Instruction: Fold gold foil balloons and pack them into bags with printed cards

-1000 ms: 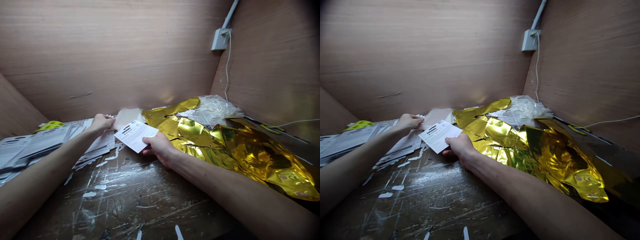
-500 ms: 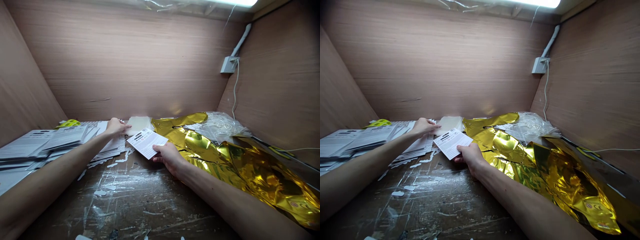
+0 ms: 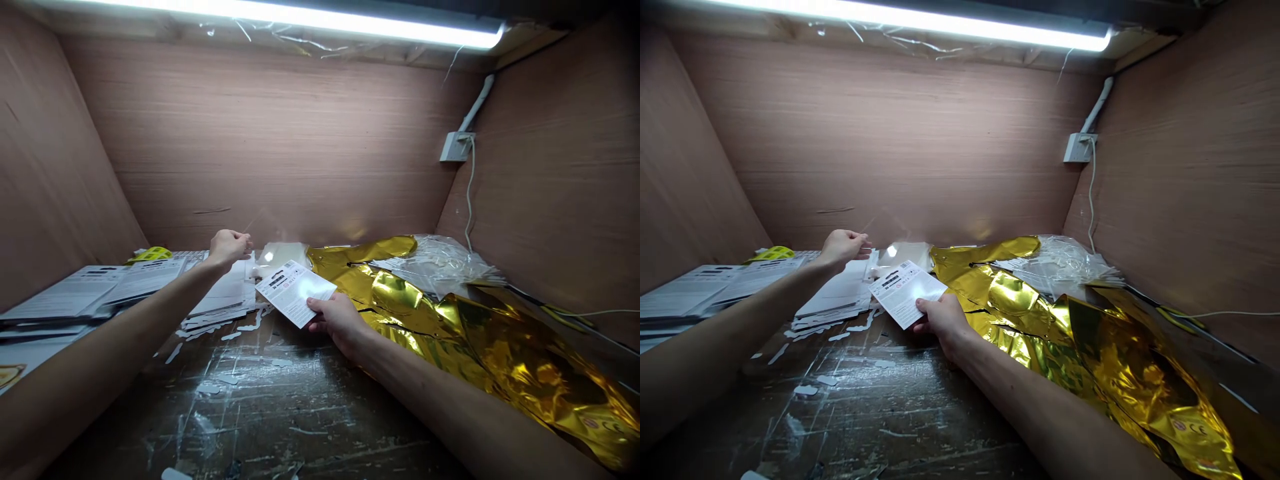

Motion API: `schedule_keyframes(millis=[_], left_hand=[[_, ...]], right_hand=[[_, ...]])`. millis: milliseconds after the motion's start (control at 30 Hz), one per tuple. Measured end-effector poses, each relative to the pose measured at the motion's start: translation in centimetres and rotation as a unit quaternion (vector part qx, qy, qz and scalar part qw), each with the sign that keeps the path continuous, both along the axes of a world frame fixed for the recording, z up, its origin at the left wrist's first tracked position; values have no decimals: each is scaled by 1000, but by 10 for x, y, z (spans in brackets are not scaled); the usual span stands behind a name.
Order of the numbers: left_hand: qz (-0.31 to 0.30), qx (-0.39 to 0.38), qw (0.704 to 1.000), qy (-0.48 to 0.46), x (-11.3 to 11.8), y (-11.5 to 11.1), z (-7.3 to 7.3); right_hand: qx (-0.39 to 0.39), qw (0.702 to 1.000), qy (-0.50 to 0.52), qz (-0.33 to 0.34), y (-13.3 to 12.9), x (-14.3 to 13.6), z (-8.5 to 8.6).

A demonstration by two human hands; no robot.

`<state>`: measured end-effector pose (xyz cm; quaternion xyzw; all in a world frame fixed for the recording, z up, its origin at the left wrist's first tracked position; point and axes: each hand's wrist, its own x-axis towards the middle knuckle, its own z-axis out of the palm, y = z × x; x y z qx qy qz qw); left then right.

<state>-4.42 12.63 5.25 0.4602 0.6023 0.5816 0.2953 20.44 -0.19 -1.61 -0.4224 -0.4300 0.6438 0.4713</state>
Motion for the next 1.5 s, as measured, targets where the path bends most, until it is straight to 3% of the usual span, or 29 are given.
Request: schedule_keyframes(millis=[100, 233, 367, 533, 867, 1133, 1333, 1500], left_hand=[[-75, -7, 992, -102, 10, -25, 7], [-144, -3, 968, -207, 19, -65, -1], [-178, 15, 945, -275, 21, -92, -15], [-181, 60, 924, -330, 17, -103, -27], [-212, 23, 924, -319, -8, -144, -34], [-331, -7, 898, -290, -12, -160, -49], [-308, -34, 892, -328, -11, -168, -53], [-327, -44, 889, -316, -7, -172, -57]], right_hand=[[13, 1000, 5, 26, -1, -2, 1], [12, 996, -4, 91, -5, -4, 3], [19, 989, -11, 147, -11, -4, 2], [41, 985, -63, 157, -11, -1, 1], [64, 985, -82, 137, -8, 1, 2], [120, 983, -80, 116, -3, 8, 1], [180, 976, -108, 60, 1, 11, -6], [219, 967, -130, 13, 5, 12, -11]])
